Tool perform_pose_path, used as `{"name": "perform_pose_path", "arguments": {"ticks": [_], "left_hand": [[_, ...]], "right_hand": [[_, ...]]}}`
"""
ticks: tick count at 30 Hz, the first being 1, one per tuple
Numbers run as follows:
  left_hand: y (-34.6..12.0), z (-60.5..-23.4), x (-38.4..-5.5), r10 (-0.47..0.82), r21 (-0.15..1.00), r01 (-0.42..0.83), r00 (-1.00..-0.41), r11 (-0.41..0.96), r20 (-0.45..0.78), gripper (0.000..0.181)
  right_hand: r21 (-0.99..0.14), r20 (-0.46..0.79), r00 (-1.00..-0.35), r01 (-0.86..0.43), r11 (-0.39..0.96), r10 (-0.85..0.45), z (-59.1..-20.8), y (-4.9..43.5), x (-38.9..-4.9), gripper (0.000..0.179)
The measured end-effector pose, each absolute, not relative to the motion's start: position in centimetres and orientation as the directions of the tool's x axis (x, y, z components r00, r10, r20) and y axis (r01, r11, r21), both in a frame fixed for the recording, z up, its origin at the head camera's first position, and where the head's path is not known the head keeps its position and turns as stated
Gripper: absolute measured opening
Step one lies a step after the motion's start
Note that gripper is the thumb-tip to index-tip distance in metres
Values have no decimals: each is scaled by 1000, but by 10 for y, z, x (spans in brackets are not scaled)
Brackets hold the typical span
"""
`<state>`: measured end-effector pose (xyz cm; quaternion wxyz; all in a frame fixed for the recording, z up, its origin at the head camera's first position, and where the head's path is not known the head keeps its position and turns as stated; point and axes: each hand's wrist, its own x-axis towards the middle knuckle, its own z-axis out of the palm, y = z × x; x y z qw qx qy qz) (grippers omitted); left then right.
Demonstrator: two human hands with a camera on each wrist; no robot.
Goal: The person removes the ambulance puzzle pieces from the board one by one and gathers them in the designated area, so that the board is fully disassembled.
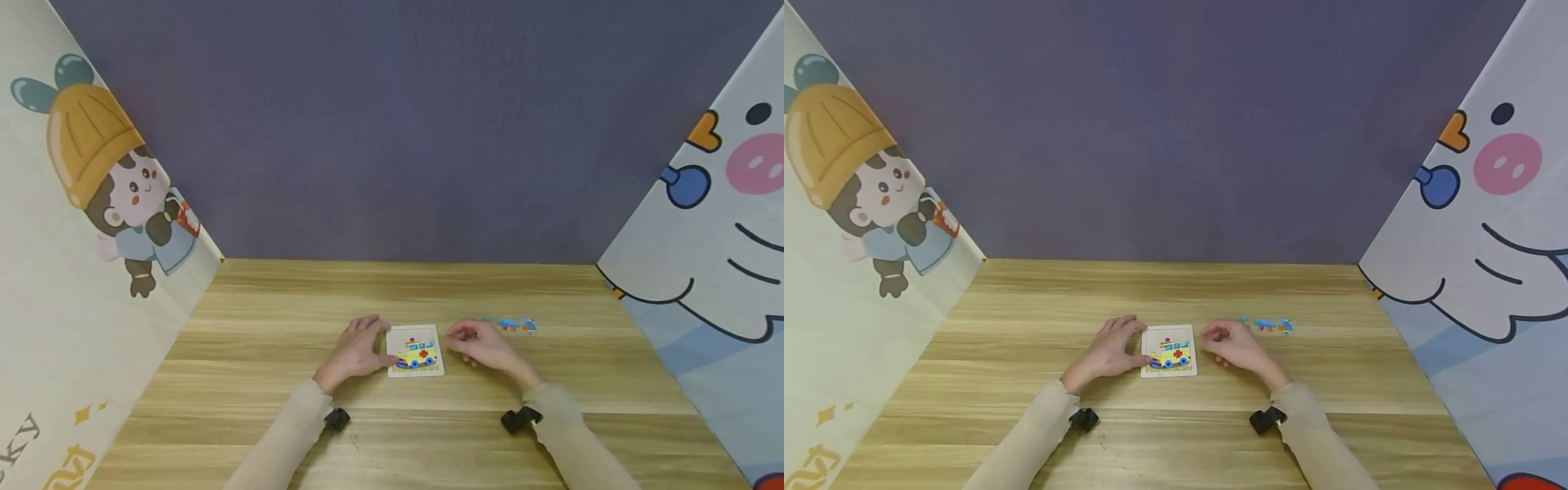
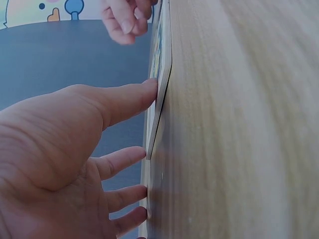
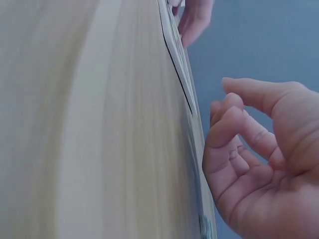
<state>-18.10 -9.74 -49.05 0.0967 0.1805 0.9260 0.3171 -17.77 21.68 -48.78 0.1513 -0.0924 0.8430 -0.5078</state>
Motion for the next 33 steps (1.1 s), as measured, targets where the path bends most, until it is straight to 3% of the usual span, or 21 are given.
{"name": "perform_pose_path", "arguments": {"ticks": [10,19,33], "left_hand": [[-98,-489,-182,393,615,274,-917,740,-64,68],[-98,-489,-182,399,619,274,-914,736,-69,67],[-98,-492,-185,406,615,286,-912,735,-61,67]], "right_hand": [[-880,-143,-908,-66,470,-395,-488,178,-182,31],[-803,-125,-884,-176,569,-450,-493,156,-188,36],[-773,-166,-890,-151,617,-425,-495,151,-189,43]]}}
